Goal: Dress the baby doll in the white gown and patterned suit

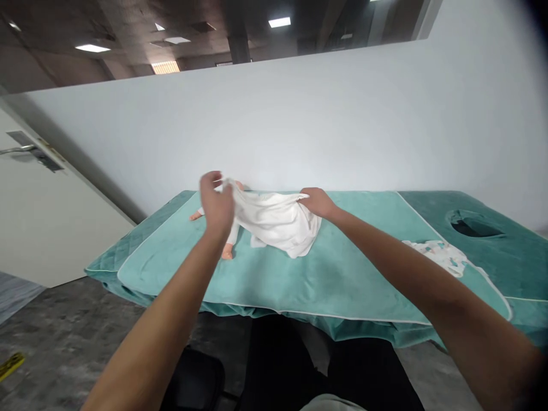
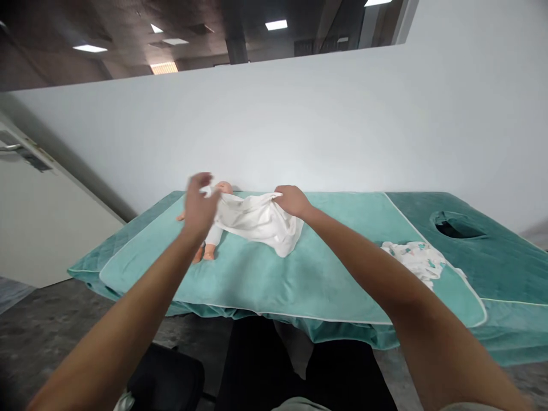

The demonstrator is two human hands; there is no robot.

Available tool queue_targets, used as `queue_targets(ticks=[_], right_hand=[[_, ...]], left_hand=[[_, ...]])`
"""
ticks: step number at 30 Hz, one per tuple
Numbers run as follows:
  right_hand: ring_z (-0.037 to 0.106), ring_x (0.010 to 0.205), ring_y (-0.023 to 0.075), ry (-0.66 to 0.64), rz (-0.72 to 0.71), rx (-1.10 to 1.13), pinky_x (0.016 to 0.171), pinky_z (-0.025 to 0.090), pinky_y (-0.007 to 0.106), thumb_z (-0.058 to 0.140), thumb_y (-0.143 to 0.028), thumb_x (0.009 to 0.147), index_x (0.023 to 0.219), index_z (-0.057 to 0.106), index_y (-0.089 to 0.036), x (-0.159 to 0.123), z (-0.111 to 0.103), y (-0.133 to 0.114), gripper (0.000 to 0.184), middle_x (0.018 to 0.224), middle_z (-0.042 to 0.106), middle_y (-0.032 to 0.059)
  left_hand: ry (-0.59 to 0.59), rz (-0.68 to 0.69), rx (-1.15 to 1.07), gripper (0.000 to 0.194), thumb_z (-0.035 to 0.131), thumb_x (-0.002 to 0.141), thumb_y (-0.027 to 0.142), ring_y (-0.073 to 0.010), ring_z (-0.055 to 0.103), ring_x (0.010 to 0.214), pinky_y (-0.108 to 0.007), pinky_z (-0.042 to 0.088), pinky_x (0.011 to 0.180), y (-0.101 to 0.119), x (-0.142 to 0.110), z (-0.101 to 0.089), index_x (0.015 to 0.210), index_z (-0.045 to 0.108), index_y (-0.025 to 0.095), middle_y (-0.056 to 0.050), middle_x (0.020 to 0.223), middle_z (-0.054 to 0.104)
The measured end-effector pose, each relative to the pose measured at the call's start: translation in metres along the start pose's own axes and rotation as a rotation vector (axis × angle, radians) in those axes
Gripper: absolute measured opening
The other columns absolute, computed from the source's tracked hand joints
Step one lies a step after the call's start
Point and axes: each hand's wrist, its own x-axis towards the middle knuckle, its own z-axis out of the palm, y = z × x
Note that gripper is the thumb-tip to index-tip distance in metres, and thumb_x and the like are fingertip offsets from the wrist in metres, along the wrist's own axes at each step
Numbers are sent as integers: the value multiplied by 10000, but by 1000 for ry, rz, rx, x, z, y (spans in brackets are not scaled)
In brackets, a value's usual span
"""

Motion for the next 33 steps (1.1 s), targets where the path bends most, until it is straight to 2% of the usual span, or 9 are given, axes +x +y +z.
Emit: queue_targets(ticks=[3, 5, 9, 15, 19, 23, 27, 30, 33], right_hand=[[625, 885, 208, -17, -117, -103, 717, 395, 278, 518, -284, 860, 939, 725, -204, 4, -29, -32, 235, 963, 735, 49], [613, 851, 200, -40, -167, -199, 704, 375, 283, 530, -267, 850, 988, 723, -228, 5, -40, -44, 240, 967, 730, 41], [612, 848, 231, -65, -214, -495, 742, 363, 322, 550, -339, 896, 997, 710, -225, 8, -57, -32, 221, 926, 710, 93], [632, 920, 286, -105, -47, -607, 810, 373, 369, 528, -382, 924, 1014, 717, -210, 5, -86, 27, 270, 984, 718, 136], [613, 924, 242, -66, -15, -396, 776, 382, 322, 517, -351, 896, 1004, 709, -211, -8, -94, 41, 261, 1037, 715, 87], [577, 831, 181, -46, -33, -84, 707, 381, 274, 497, -338, 854, 866, 648, -194, -19, -89, 35, 209, 928, 683, 40], [507, 733, 156, -87, -45, 25, 642, 330, 268, 510, -349, 811, 768, 573, -205, -19, -84, 32, 164, 775, 598, 1], [455, 665, 147, -169, -42, -130, 606, 283, 280, 541, -325, 769, 710, 512, -209, -16, -84, 35, 134, 710, 534, -1], [460, 637, 158, -318, 1, -369, 602, 271, 291, 586, -332, 745, 778, 548, -220, -16, -82, 39, 122, 743, 575, 21]], left_hand=[[-306, 116, 220, 434, 725, 720, 210, -287, 540, 1206, -390, 461, 1015, -7, -21, 49, 1139, 612, 236, -68, 1186, 638], [-460, 100, 351, 430, 720, 714, 231, -281, 588, 1070, -384, 470, 935, -4, -28, 77, 1134, 627, 220, -61, 1099, 669], [-545, 68, 483, 164, 631, 803, 316, -210, 580, 822, -305, 426, 751, 5, -21, 100, 916, 663, 202, -20, 865, 676], [-594, 32, 630, 276, 693, 777, 433, -180, 461, 637, -295, 291, 610, 6, -8, 95, 668, 562, 215, -11, 654, 553], [-755, -54, 440, 385, 698, 778, 519, -154, 427, 622, -280, 281, 582, 8, -14, 84, 677, 492, 210, 1, 678, 496], [-750, -54, 373, 336, 646, 821, 521, -146, 451, 635, -265, 298, 571, 8, -14, 75, 766, 531, 211, 9, 720, 516], [-666, 94, 663, 232, 637, 823, 443, -190, 518, 678, -286, 342, 611, 1, -4, 65, 813, 578, 218, -9, 718, 570], [-649, 170, 977, 118, 643, 773, 293, -247, 566, 703, -320, 359, 654, -12, 3, 50, 868, 605, 234, -37, 728, 610], [-593, 204, 1094, 175, 601, 735, 191, -288, 602, 769, -348, 381, 698, -26, 6, 35, 901, 611, 243, -69, 832, 656]])
